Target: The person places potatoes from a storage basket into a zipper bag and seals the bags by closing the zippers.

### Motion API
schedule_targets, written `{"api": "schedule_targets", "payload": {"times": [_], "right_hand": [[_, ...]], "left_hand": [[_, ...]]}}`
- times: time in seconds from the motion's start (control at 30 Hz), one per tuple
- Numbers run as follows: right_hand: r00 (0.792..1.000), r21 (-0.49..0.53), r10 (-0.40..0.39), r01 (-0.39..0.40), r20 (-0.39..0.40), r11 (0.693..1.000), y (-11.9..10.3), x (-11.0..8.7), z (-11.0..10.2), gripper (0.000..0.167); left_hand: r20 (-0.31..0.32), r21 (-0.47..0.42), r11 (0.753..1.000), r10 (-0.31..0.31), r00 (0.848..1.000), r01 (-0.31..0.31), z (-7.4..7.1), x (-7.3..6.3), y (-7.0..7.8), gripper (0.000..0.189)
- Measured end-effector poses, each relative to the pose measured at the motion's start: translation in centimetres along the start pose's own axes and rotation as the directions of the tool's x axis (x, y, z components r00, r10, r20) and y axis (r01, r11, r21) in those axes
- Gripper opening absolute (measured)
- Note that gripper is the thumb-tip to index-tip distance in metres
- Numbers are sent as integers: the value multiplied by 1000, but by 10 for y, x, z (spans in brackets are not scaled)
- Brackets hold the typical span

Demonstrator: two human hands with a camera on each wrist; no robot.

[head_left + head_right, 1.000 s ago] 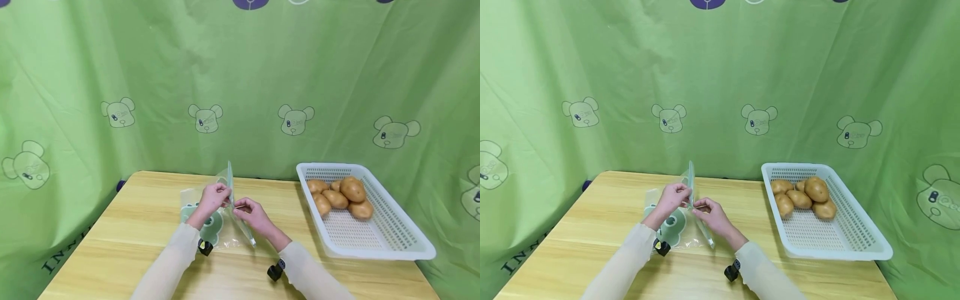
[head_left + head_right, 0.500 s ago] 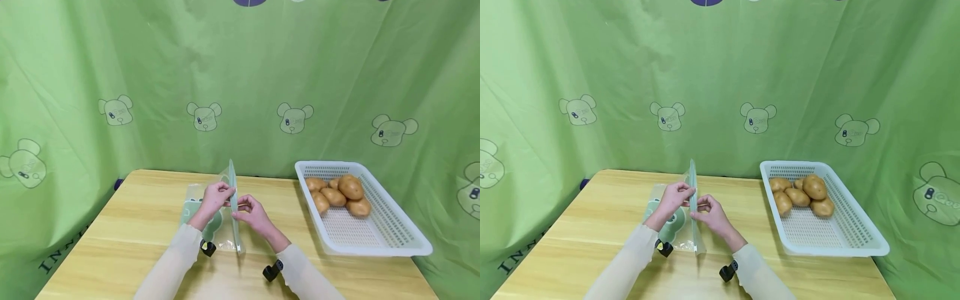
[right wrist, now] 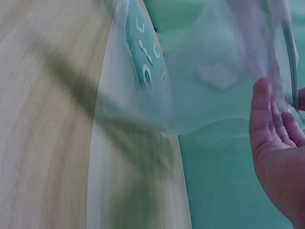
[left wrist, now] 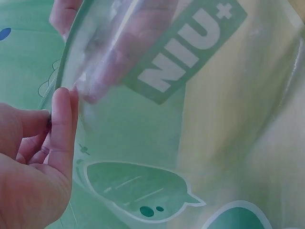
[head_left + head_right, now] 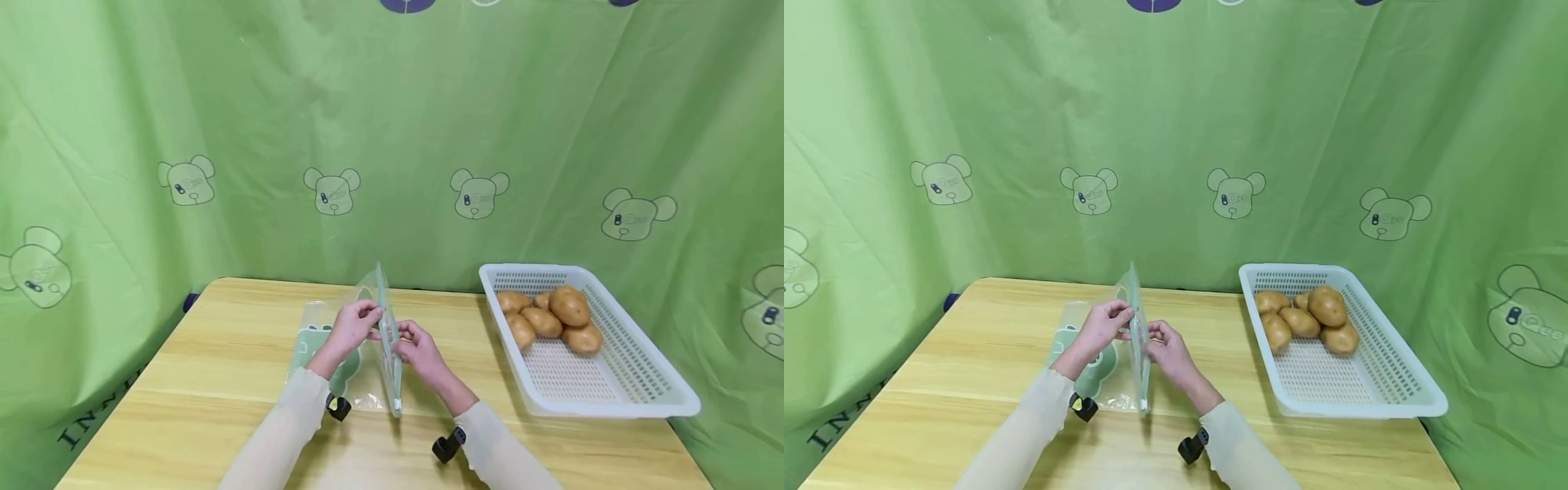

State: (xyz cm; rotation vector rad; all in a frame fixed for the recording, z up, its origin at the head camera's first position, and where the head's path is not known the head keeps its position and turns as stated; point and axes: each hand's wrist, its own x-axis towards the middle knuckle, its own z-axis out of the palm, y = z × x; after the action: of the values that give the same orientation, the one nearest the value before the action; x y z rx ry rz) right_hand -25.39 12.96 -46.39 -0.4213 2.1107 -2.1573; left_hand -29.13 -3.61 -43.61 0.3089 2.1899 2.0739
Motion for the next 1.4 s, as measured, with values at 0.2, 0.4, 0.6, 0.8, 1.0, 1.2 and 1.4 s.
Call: {"api": "schedule_targets", "payload": {"times": [0.2,0.4,0.6,0.8,1.0,1.2,1.4], "right_hand": [[1000,-15,13,-14,-23,1000,-2,3,-3,30],[998,-65,30,-33,-52,997,-2,6,-10,32],[995,-44,48,-52,-89,998,0,10,-18,33],[990,-13,53,-55,-131,998,3,10,-26,32],[987,0,50,-50,-150,999,5,10,-33,30],[988,0,49,-50,-147,999,4,11,-37,33],[986,-1,52,-52,-156,999,4,12,-42,32]], "left_hand": [[22,25,1000,6,1000,-6,0,-2,1,19],[-4,66,998,4,1000,-4,-2,-2,3,24],[-42,184,983,29,999,-21,-8,0,4,27],[-76,359,931,97,992,-63,-17,-3,4,24],[-98,413,906,143,985,-91,-24,-7,4,18],[-49,416,903,145,988,-112,-24,-14,0,17],[-33,364,927,115,993,-95,-21,-20,-9,19]]}}
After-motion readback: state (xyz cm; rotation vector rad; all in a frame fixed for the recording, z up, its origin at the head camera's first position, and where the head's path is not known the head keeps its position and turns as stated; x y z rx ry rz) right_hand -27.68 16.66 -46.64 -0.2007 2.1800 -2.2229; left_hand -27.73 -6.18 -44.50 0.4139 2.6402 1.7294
